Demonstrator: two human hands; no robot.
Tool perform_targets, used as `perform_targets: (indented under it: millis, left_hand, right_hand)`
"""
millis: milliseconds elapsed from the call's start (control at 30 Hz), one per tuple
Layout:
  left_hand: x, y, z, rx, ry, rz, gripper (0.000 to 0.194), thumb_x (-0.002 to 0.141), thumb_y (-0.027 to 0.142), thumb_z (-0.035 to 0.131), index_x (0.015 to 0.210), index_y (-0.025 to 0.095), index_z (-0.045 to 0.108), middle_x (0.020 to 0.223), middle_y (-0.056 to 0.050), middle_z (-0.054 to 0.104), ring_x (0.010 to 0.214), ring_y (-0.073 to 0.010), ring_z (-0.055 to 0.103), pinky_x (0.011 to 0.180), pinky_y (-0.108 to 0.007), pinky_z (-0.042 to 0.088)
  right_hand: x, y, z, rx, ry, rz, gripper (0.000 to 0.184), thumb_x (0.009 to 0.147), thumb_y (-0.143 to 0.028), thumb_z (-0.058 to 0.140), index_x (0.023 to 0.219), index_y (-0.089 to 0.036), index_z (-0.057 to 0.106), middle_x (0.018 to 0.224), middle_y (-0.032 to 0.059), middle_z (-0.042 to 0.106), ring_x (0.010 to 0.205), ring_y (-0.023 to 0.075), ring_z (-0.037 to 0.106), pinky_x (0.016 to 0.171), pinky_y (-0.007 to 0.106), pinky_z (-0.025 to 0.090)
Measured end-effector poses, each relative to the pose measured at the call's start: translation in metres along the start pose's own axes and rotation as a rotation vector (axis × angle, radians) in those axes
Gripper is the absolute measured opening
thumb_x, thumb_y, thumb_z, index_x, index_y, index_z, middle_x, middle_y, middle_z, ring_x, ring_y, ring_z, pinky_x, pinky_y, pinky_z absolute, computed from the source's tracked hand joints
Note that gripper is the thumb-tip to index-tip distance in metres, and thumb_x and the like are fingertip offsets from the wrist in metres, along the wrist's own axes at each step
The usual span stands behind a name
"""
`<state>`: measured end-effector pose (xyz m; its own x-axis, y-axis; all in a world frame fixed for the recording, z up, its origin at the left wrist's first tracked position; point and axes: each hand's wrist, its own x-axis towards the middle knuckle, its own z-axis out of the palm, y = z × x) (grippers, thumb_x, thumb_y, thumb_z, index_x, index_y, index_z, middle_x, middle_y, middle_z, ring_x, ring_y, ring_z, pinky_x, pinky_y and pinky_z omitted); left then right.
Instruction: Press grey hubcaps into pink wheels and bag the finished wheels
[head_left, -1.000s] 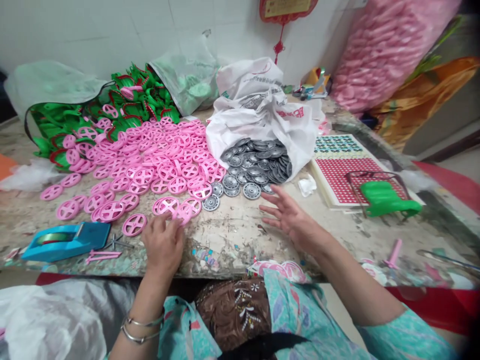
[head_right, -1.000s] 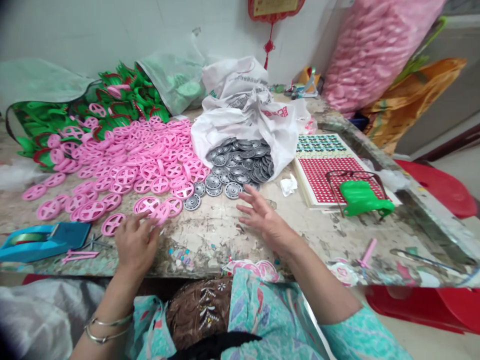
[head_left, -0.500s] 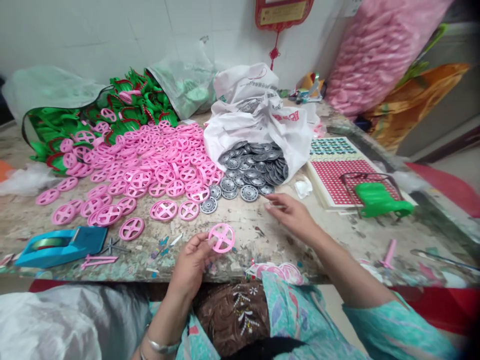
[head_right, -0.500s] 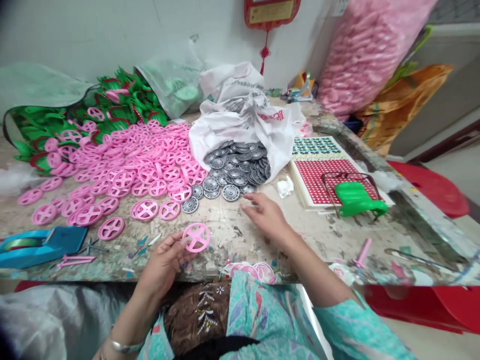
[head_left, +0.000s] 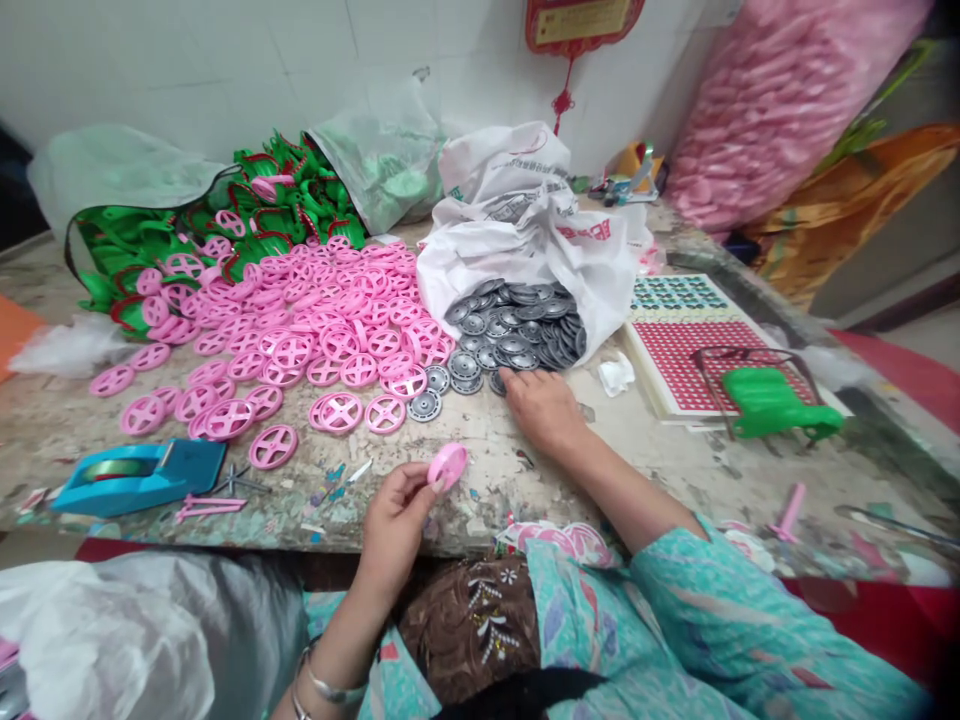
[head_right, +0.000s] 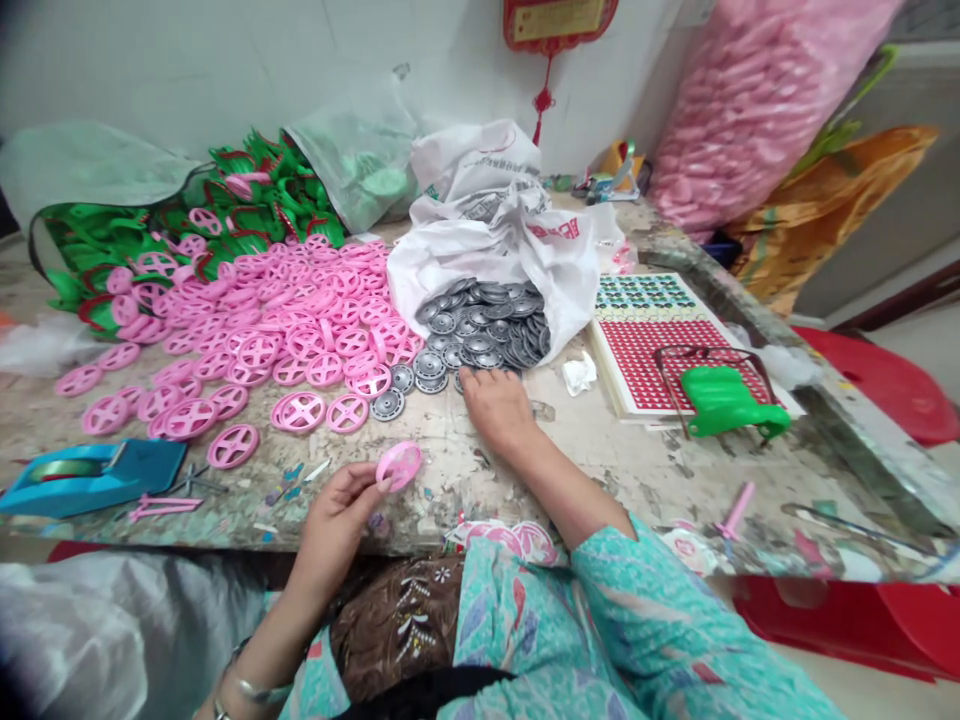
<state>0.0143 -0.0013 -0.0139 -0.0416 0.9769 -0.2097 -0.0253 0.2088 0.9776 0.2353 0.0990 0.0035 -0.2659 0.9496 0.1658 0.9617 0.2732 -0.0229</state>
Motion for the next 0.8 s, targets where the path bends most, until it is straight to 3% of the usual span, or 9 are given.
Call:
perform_targets:
  millis: [100,200,333,433,533,700,800]
  left_hand:
    - [-0.001,-0.002,-0.004,0.458,-0.039,0.290,0.015,0.081,0.027,0.060,0.093,0.020,0.066,0.090,-0.003,0.068,0.088,-0.0183,0.062,0.084,-0.034,0.048]
    - [-0.001,-0.004,-0.006,0.656,-0.095,0.508,0.017,0.086,0.022,0.053,0.098,0.020,0.064,0.095,-0.005,0.067,0.091,-0.0186,0.061,0.083,-0.034,0.048]
    - [-0.002,-0.006,-0.002,0.915,-0.226,0.776,0.021,0.087,0.013,0.048,0.099,0.020,0.064,0.106,-0.008,0.060,0.101,-0.0216,0.054,0.087,-0.037,0.045]
    - [-0.003,-0.008,0.001,0.970,-0.242,0.710,0.021,0.084,0.016,0.053,0.103,0.020,0.061,0.110,-0.010,0.053,0.101,-0.0228,0.051,0.086,-0.037,0.045]
    - [-0.003,-0.011,0.000,0.962,-0.161,0.567,0.031,0.081,0.023,0.059,0.112,0.019,0.055,0.111,-0.011,0.047,0.105,-0.0244,0.048,0.091,-0.041,0.043]
    - [0.001,-0.012,-0.001,0.965,-0.067,0.434,0.054,0.074,0.031,0.067,0.123,0.018,0.046,0.111,-0.010,0.044,0.108,-0.0274,0.043,0.095,-0.047,0.039]
    - [0.003,-0.010,-0.001,0.973,-0.074,0.379,0.055,0.071,0.034,0.070,0.121,0.020,0.050,0.110,-0.009,0.042,0.108,-0.0293,0.042,0.095,-0.050,0.039]
  right_hand:
    - [-0.007,0.005,0.000,0.213,0.084,0.108,0.038,0.094,-0.021,0.035,0.127,-0.012,0.053,0.105,0.0136,0.065,0.096,0.0249,0.057,0.083,0.034,0.039]
    - [-0.015,-0.001,0.002,0.585,0.142,0.201,0.033,0.091,-0.024,0.042,0.119,-0.018,0.059,0.109,0.0084,0.065,0.097,0.0225,0.058,0.082,0.032,0.042]
    - [-0.026,-0.021,0.009,1.123,0.102,0.270,0.032,0.084,-0.033,0.052,0.111,-0.018,0.061,0.077,0.0008,0.063,0.070,0.0162,0.057,0.065,0.027,0.043]
    - [-0.034,-0.036,0.015,1.303,0.019,0.291,0.032,0.081,-0.035,0.056,0.107,-0.017,0.062,0.064,-0.0031,0.053,0.059,0.0128,0.050,0.056,0.024,0.039]
    - [-0.042,-0.047,0.019,1.279,-0.043,0.274,0.028,0.082,-0.030,0.055,0.104,-0.016,0.063,0.066,-0.0024,0.055,0.061,0.0132,0.051,0.059,0.025,0.041]
    - [-0.053,-0.066,0.016,0.938,-0.037,0.024,0.020,0.087,-0.019,0.052,0.102,-0.016,0.065,0.090,0.0066,0.060,0.087,0.0181,0.055,0.080,0.032,0.043]
    - [-0.054,-0.071,0.011,0.737,-0.031,-0.091,0.022,0.089,-0.021,0.051,0.106,-0.015,0.065,0.097,0.0099,0.056,0.094,0.0207,0.051,0.084,0.034,0.042]
